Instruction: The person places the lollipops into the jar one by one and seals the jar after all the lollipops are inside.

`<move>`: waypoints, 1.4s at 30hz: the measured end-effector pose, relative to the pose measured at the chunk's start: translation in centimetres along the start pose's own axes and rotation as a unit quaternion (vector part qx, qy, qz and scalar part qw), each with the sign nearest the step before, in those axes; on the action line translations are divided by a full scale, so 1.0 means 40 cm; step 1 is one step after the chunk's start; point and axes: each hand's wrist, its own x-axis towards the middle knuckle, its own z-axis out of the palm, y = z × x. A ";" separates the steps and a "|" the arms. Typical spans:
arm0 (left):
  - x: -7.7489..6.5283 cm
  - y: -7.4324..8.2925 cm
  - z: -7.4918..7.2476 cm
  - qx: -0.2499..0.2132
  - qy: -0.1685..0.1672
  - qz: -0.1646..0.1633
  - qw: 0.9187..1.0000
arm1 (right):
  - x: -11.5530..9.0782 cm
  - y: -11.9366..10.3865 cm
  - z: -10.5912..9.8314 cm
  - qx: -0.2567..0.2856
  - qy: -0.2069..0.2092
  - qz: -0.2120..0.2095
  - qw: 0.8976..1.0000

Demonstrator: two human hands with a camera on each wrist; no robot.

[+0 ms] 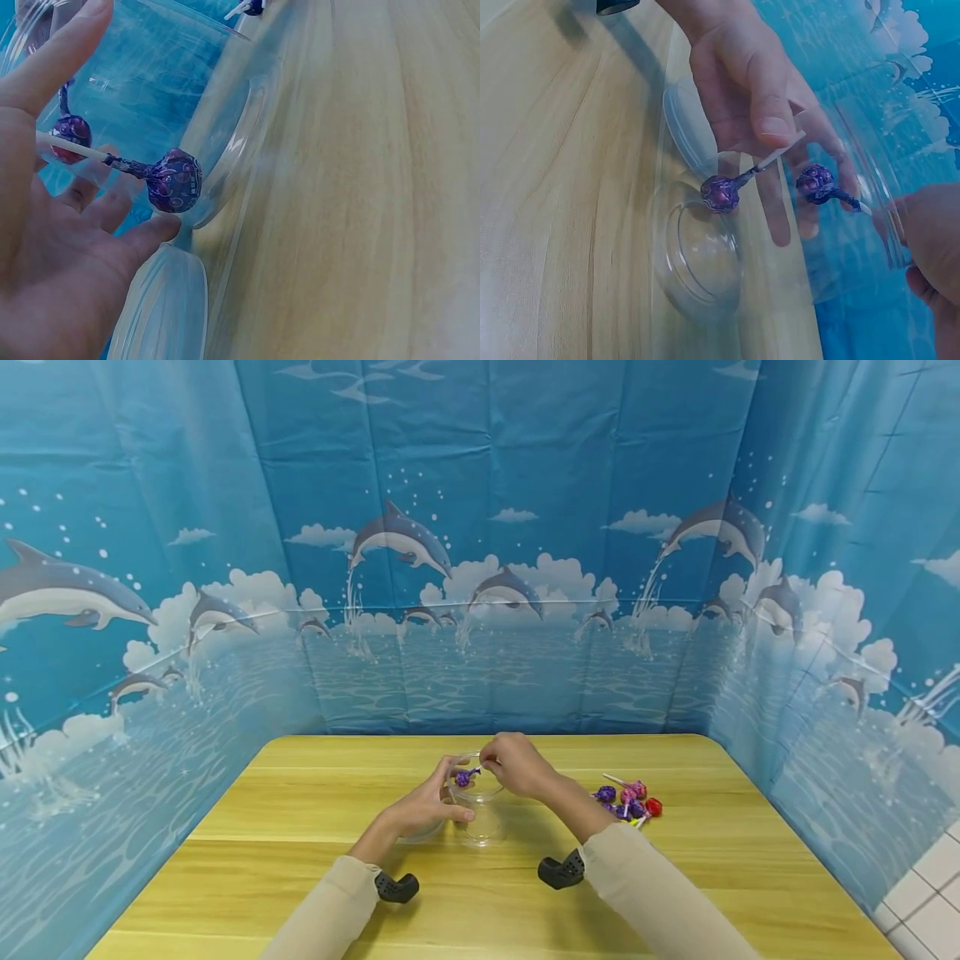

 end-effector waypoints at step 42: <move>0.004 0.000 0.000 0.004 -0.002 0.003 1.000 | -0.020 -0.010 -0.079 0.045 -0.037 0.043 0.997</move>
